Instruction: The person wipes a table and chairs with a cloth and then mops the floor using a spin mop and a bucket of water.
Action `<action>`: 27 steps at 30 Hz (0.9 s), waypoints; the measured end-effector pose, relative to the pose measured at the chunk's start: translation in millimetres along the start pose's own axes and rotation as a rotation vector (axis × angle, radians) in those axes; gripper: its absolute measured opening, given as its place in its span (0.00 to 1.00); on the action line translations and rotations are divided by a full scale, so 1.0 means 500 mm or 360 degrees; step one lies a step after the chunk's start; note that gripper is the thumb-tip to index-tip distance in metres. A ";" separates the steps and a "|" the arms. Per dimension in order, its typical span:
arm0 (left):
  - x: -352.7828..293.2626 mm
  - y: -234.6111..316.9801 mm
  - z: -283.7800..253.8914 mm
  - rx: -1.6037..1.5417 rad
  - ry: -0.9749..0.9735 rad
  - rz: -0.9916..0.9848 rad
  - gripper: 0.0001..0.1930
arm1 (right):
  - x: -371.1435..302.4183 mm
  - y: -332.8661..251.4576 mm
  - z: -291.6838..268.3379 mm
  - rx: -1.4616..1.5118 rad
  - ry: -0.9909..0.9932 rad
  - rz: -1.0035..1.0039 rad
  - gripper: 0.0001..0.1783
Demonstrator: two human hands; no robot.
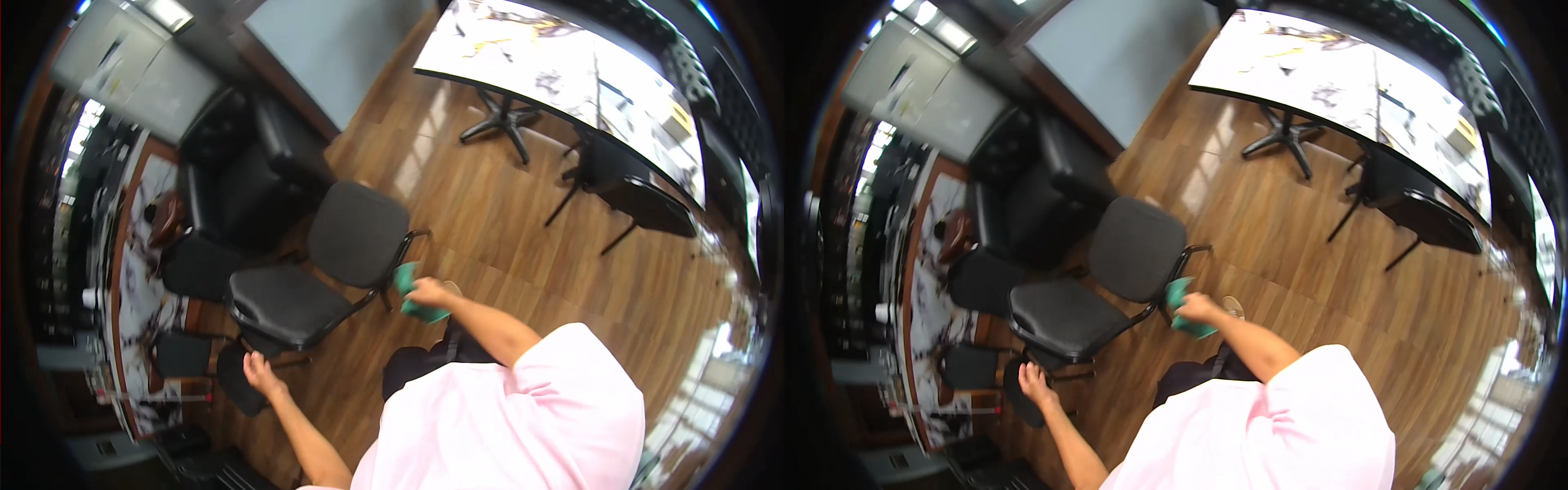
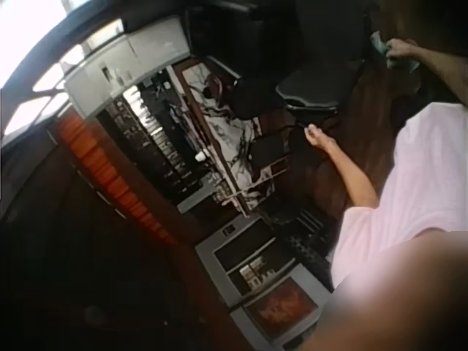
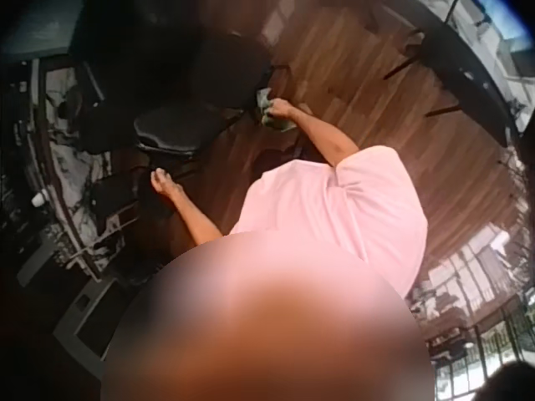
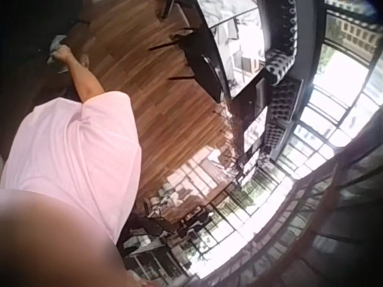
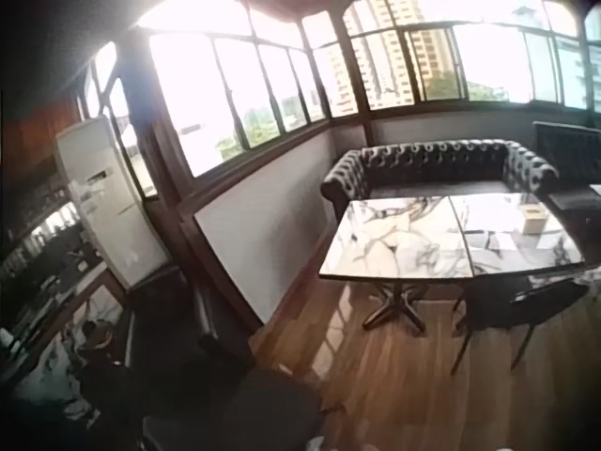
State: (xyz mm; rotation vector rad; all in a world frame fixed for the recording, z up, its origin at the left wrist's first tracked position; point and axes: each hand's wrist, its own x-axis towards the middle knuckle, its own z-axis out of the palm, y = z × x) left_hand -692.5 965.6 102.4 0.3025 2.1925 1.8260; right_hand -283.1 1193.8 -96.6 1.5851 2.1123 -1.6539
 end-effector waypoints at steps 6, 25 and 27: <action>0.215 -0.055 -0.032 -0.0001 -0.0231 -0.0534 0.43 | 0.026 -0.202 0.222 0.0472 -0.0612 0.0090 0.37; 0.040 0.006 0.209 -0.1257 -0.1234 -0.1524 0.45 | -0.055 -0.228 0.161 0.3280 0.0469 0.0622 0.17; 0.102 -0.010 0.217 -0.1087 -0.1282 -0.1583 0.53 | -0.084 -0.157 0.066 0.3203 0.0440 0.0776 0.16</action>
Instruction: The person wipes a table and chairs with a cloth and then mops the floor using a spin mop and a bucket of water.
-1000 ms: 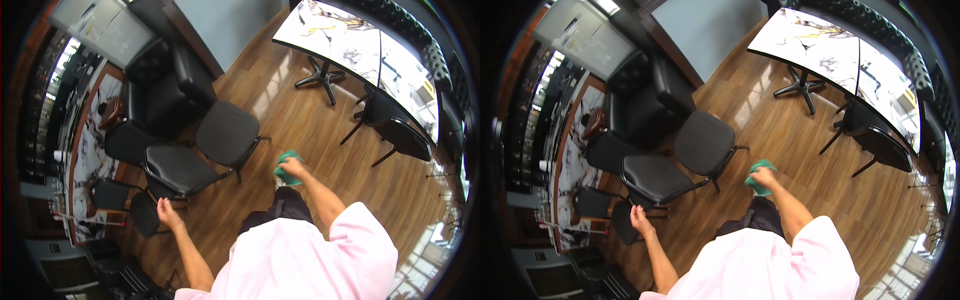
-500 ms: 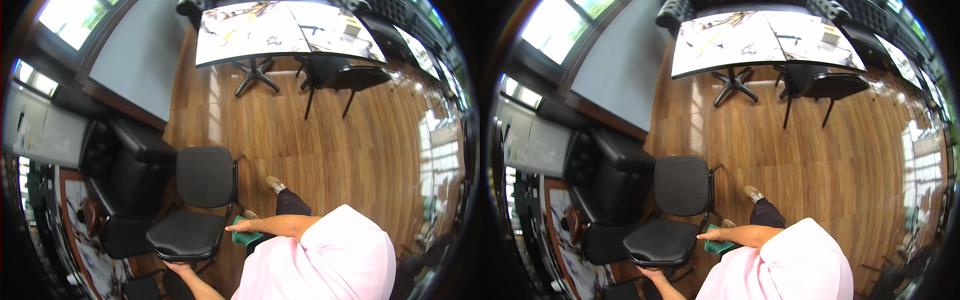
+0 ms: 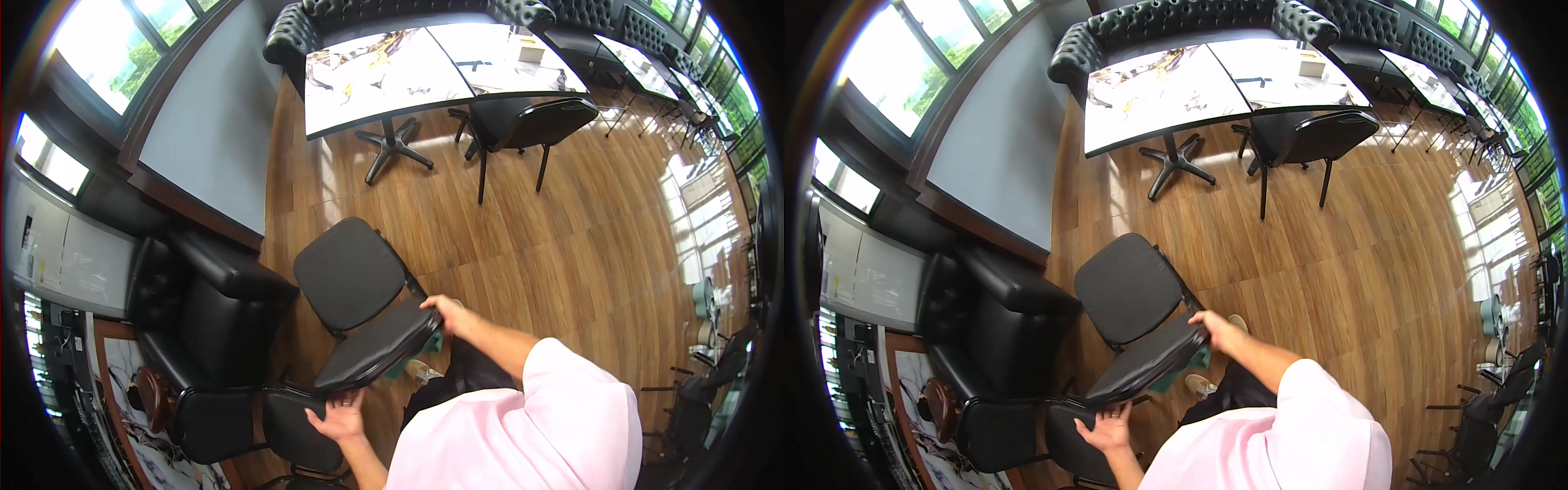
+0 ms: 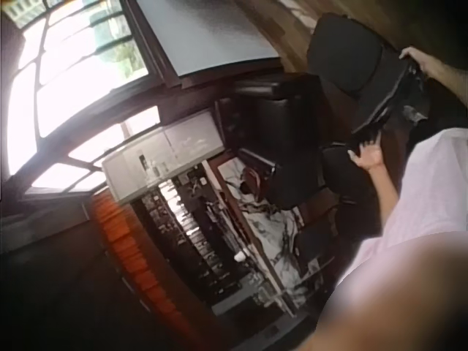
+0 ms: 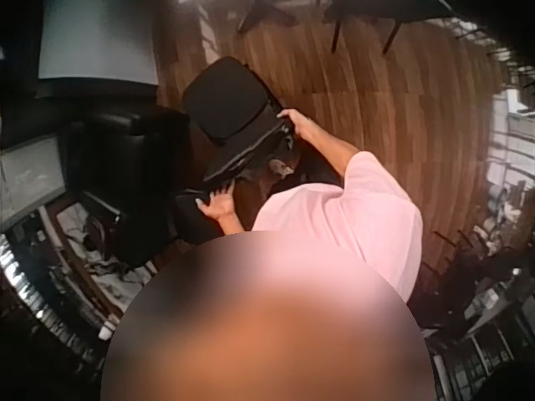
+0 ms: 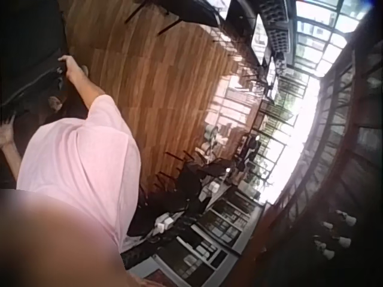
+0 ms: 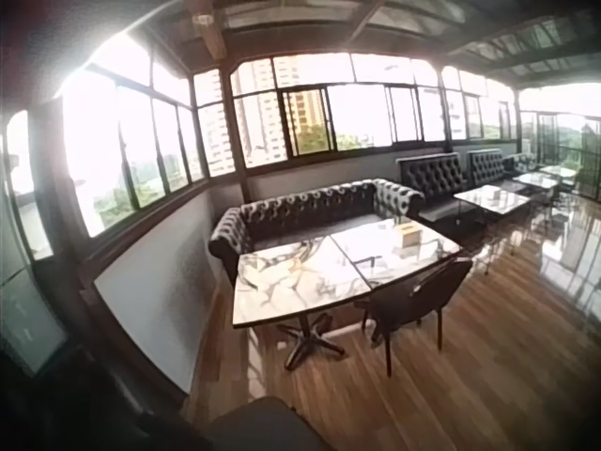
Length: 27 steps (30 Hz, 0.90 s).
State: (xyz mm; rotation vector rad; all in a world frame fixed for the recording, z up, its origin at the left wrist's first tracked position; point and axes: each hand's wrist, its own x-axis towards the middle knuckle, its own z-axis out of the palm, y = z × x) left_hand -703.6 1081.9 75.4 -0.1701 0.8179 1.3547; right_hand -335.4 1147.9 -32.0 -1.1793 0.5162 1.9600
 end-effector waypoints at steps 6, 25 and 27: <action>0.165 -0.079 -0.066 0.0225 0.0262 -0.0416 0.37 | -0.052 -0.175 -0.139 -0.0110 -0.0039 -0.0030 0.11; 0.402 -0.360 0.589 0.0780 0.0196 -0.0438 0.16 | -0.275 -0.616 -0.176 0.0150 -0.0042 -0.0480 0.11; 0.458 -0.367 0.643 0.0858 0.0057 -0.0442 0.21 | -0.273 -0.666 -0.151 0.0155 0.0019 -0.0503 0.12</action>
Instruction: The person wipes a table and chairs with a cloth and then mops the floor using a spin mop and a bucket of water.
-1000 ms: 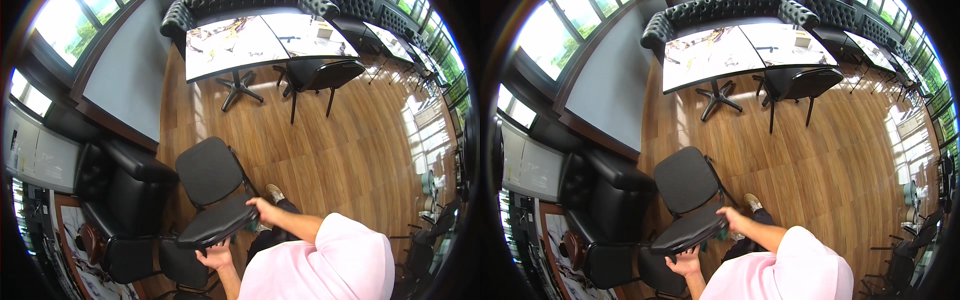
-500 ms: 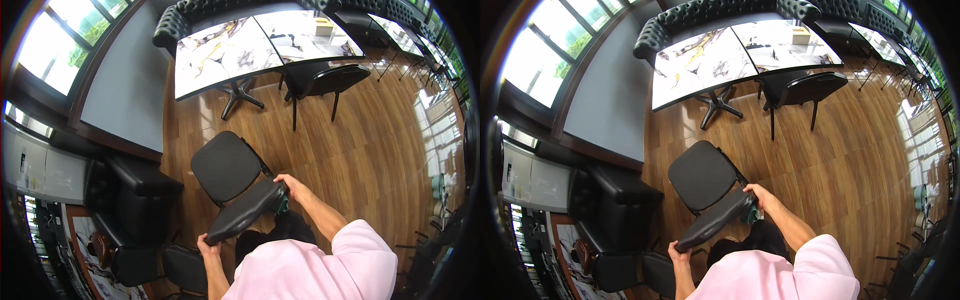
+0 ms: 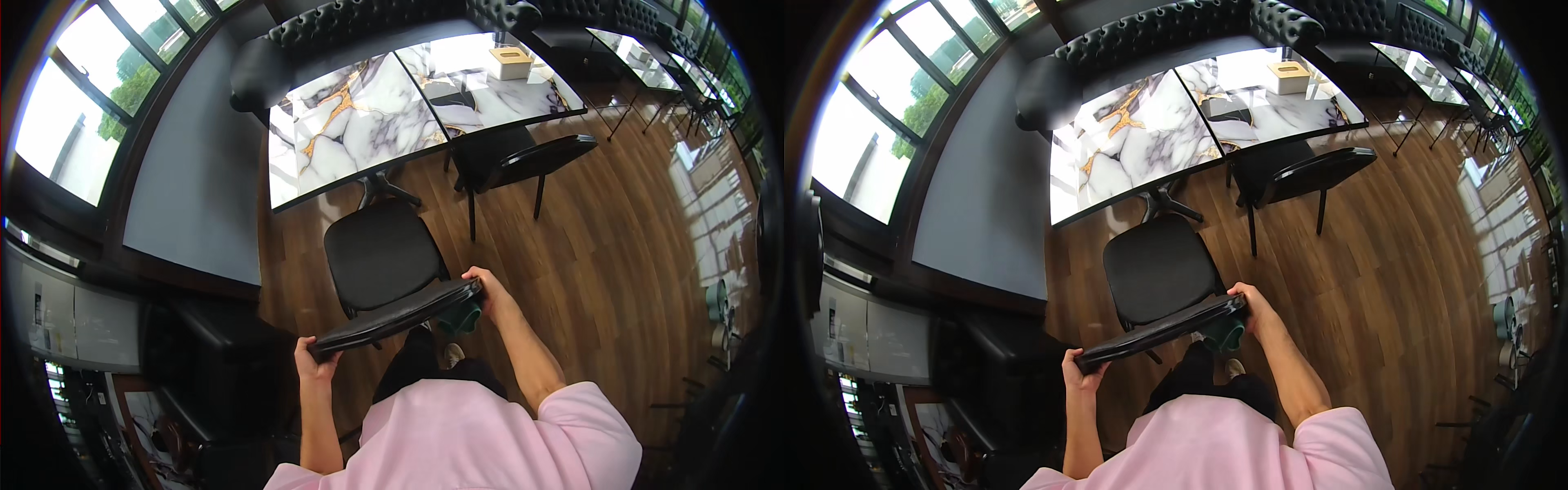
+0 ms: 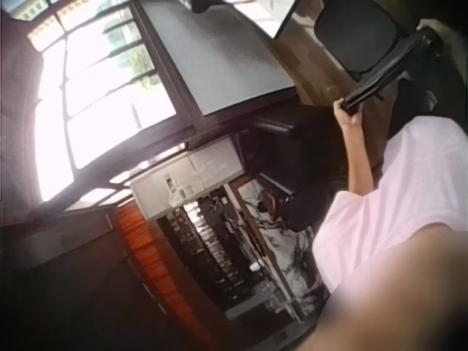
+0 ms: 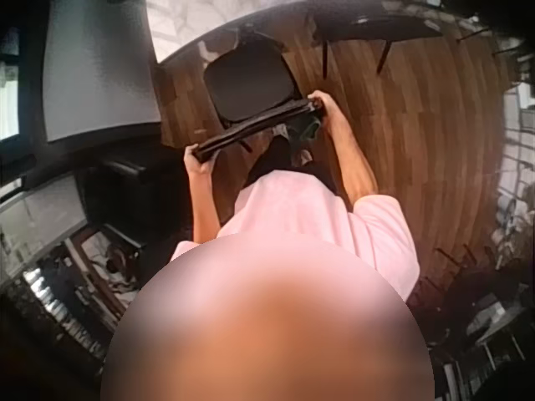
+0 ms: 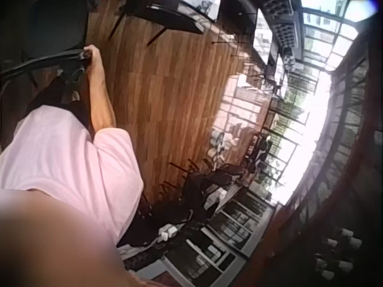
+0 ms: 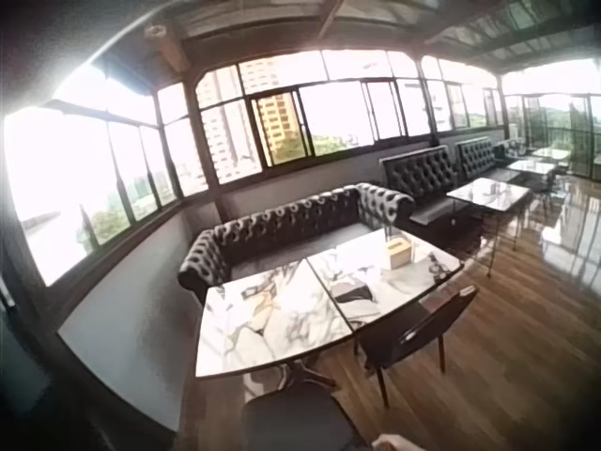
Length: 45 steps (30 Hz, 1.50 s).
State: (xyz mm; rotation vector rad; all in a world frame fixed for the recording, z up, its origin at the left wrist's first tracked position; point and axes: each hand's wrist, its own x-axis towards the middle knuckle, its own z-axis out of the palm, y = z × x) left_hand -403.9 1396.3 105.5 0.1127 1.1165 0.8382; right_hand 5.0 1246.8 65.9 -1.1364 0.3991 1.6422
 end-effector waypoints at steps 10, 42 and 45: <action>0.334 0.179 0.196 0.0042 -0.0201 -0.0081 0.14 | 0.251 -0.204 0.147 0.0139 -0.0251 -0.0235 0.15; 0.428 -0.022 -0.222 0.1372 0.0190 -0.0287 0.19 | 0.098 0.028 -0.477 -0.0746 0.1474 -0.0785 0.17; 0.331 -0.144 -0.287 0.1728 0.0185 -0.0448 0.17 | 0.044 0.167 -0.614 -0.1214 0.1717 -0.0429 0.24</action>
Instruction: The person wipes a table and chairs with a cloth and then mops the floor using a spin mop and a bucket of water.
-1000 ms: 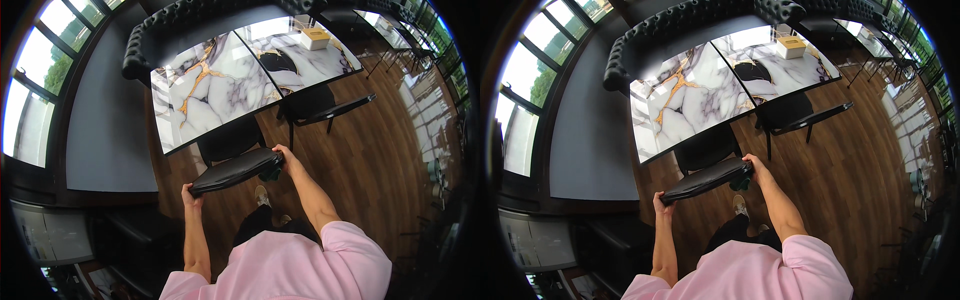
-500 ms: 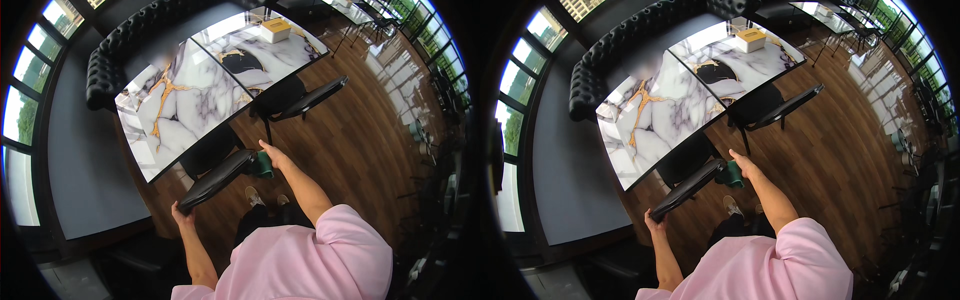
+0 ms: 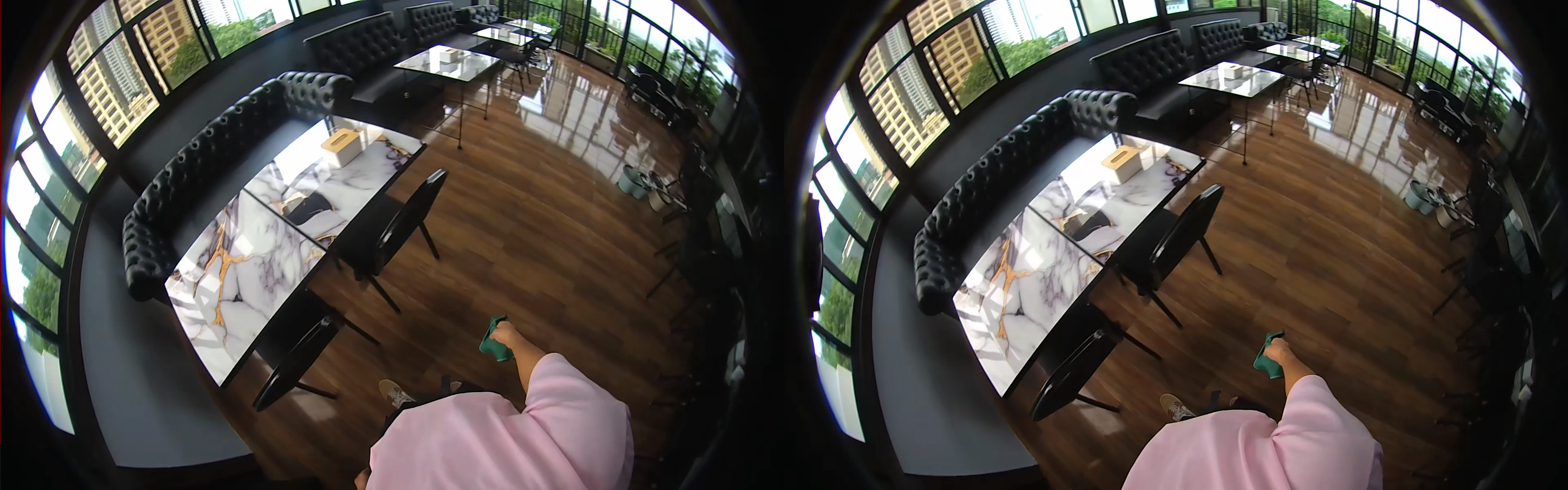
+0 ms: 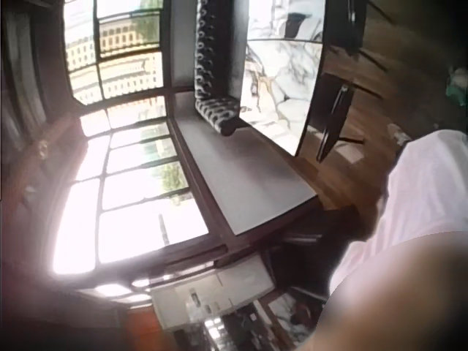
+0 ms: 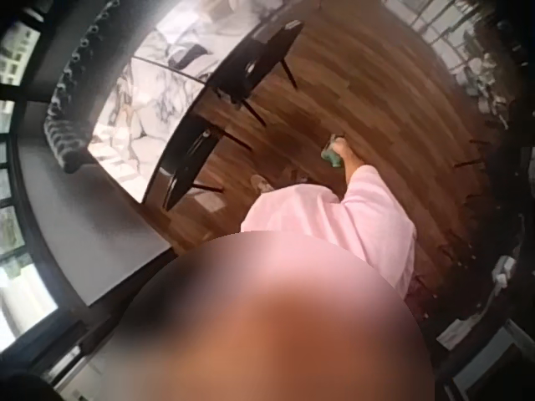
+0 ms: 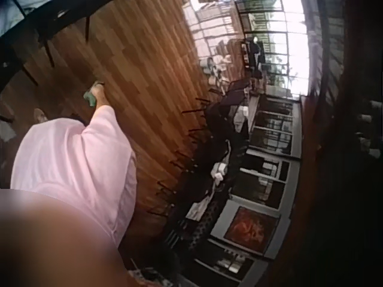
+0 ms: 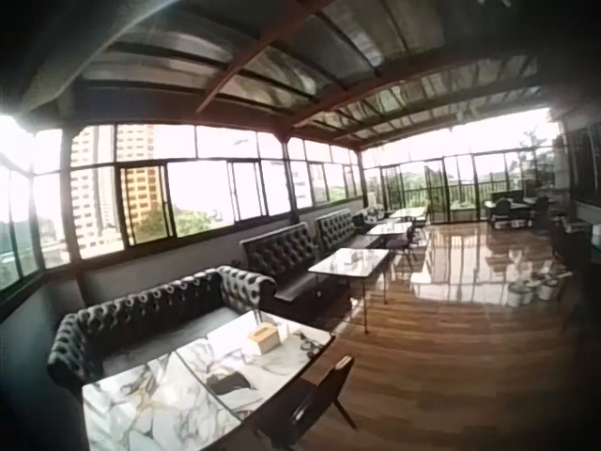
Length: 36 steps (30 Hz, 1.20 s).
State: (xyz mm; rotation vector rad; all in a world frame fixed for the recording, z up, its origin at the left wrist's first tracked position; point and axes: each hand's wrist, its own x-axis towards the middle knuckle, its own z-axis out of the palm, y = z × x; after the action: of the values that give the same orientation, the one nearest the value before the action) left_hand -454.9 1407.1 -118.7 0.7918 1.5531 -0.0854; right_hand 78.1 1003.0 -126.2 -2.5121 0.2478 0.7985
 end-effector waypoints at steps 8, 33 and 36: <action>-0.107 -0.123 0.165 0.0511 -0.0154 0.0100 0.13 | -0.158 0.372 -0.121 -0.0172 -0.0217 0.0216 0.27; -0.187 -0.506 0.113 0.1996 -0.0700 0.0747 0.14 | -1.118 1.242 0.104 0.0349 -0.0302 0.1189 0.25; -0.229 -0.611 0.060 0.2910 -0.0658 0.0766 0.14 | -1.121 1.326 0.086 0.0489 -0.0123 0.1153 0.23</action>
State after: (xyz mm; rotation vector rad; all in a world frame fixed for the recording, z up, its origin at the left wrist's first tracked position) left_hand -596.5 1112.5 -141.3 2.2937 0.4786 -1.3296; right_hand -604.0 465.5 -93.6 -2.0800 1.1979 1.0200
